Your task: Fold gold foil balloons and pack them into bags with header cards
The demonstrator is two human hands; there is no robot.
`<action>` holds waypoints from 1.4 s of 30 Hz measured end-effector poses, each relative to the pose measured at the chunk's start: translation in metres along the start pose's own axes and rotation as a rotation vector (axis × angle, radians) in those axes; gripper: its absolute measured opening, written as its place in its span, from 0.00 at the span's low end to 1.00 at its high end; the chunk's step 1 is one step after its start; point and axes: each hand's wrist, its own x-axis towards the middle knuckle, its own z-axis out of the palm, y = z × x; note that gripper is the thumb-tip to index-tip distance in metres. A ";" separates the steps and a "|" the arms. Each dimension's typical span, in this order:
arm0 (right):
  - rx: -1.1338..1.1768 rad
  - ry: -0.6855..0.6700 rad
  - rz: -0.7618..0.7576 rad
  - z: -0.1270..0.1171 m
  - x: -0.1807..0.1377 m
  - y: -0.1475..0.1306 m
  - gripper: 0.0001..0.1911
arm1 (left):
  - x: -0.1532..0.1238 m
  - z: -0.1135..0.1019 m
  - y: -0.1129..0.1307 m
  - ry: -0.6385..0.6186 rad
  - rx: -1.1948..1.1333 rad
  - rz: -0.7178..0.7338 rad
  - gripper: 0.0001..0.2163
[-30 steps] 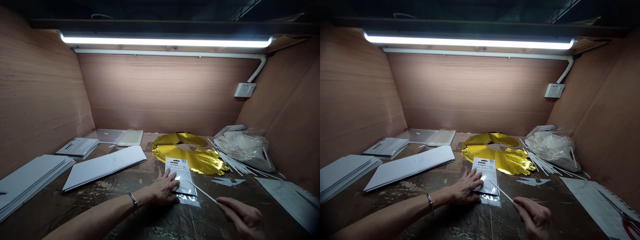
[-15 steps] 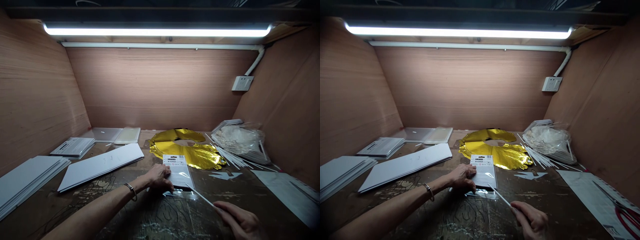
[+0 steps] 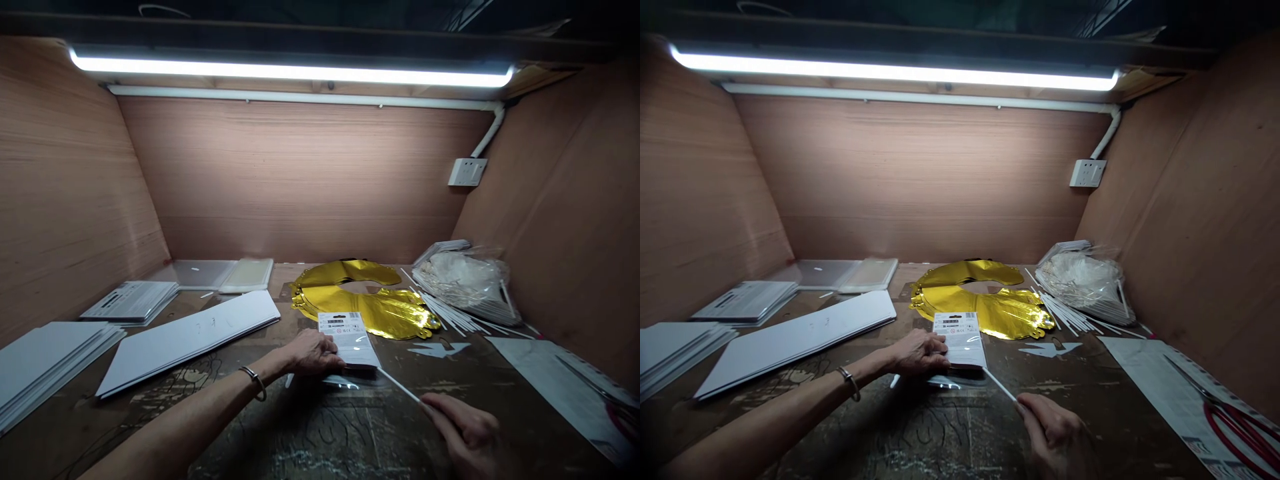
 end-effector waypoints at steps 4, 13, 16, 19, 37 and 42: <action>-0.201 0.063 -0.148 0.003 0.002 -0.002 0.13 | -0.002 0.006 0.011 0.033 0.160 0.072 0.11; -0.562 0.070 -0.331 0.028 -0.003 -0.031 0.13 | 0.008 0.010 0.037 -0.026 0.393 0.147 0.06; -0.535 0.027 -0.247 0.040 0.002 -0.033 0.12 | 0.003 0.009 0.045 -0.011 0.425 0.150 0.06; -0.331 -0.037 -0.117 0.045 0.013 -0.029 0.10 | -0.003 0.012 0.049 0.002 0.454 0.142 0.06; 0.872 -0.605 0.374 0.033 0.034 -0.015 0.07 | -0.004 0.009 0.046 0.093 0.195 -0.002 0.15; 0.282 -0.533 -0.078 0.025 0.034 -0.018 0.08 | 0.018 0.028 0.034 0.159 0.026 -0.077 0.22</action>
